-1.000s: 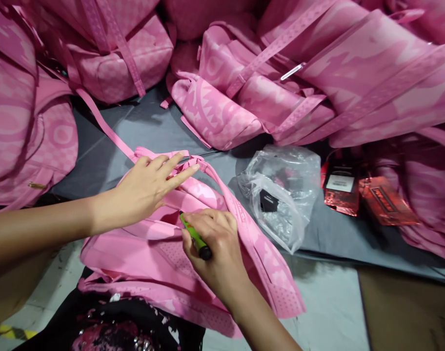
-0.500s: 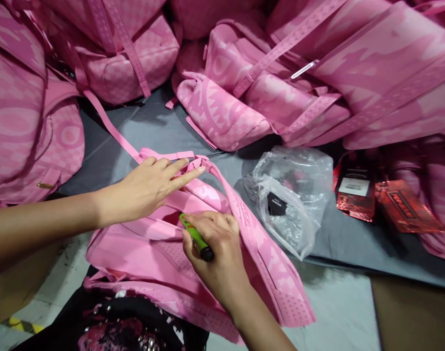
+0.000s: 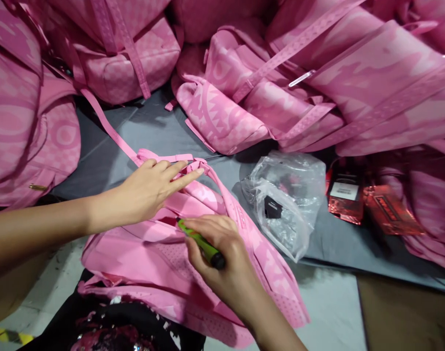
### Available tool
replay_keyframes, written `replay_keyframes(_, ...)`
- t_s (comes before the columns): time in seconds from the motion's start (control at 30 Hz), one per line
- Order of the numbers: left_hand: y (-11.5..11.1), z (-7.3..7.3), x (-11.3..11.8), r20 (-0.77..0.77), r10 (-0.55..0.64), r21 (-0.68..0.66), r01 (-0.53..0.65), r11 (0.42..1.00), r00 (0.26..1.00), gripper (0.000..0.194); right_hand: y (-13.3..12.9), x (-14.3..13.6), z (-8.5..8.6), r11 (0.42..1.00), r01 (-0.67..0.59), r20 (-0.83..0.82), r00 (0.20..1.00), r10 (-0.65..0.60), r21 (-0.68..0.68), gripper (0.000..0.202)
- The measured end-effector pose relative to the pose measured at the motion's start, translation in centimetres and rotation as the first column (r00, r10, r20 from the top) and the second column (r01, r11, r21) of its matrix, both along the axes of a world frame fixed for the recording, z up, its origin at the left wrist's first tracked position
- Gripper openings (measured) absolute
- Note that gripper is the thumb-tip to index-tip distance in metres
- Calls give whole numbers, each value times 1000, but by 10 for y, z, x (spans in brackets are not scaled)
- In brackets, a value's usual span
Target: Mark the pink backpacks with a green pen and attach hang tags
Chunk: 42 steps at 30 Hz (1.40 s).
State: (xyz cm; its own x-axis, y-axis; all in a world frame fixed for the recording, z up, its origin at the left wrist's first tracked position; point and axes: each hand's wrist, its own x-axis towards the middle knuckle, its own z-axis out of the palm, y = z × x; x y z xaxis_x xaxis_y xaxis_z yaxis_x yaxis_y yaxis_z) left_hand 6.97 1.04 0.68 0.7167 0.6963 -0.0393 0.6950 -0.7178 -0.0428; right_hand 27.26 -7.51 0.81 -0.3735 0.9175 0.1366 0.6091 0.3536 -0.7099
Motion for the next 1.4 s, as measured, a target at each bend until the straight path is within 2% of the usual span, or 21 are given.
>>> replay_keyframes(0.1,2,3,-1,-3,4,-18,-4,1000,1000,94,9,-12,-9,999,-38,-57,998,39,22,18)
replay_keyframes(0.23,0,14,-12,-22,63,-85,-65,994,998,100,9,-23,-22,990,52,-121,992,-36,129,19)
replay_keyframes(0.37,-5,24,-19,-151,122,-168,-148,975,981,124,3,-32,-26,983,63,-152,988,-37,175,21)
replay_keyframes(0.43,-6,25,-17,-208,139,-155,-173,973,968,129,3,-36,-29,982,67,-173,984,-36,175,20)
replay_keyframes(0.63,-5,20,-12,-249,134,-97,-162,982,959,118,8,-40,-39,978,106,-209,976,-68,177,17)
replay_keyframes(0.97,4,28,-27,-170,25,-259,-70,963,985,112,6,-32,-35,986,71,-186,982,-42,150,21)
replay_keyframes(1.23,10,31,-30,-169,16,-331,-72,941,985,110,6,-32,-34,985,38,-191,982,-6,166,22)
replay_keyframes(1.4,12,24,-35,-112,41,-317,-75,945,993,110,4,-39,-29,991,-35,-224,973,63,129,24)
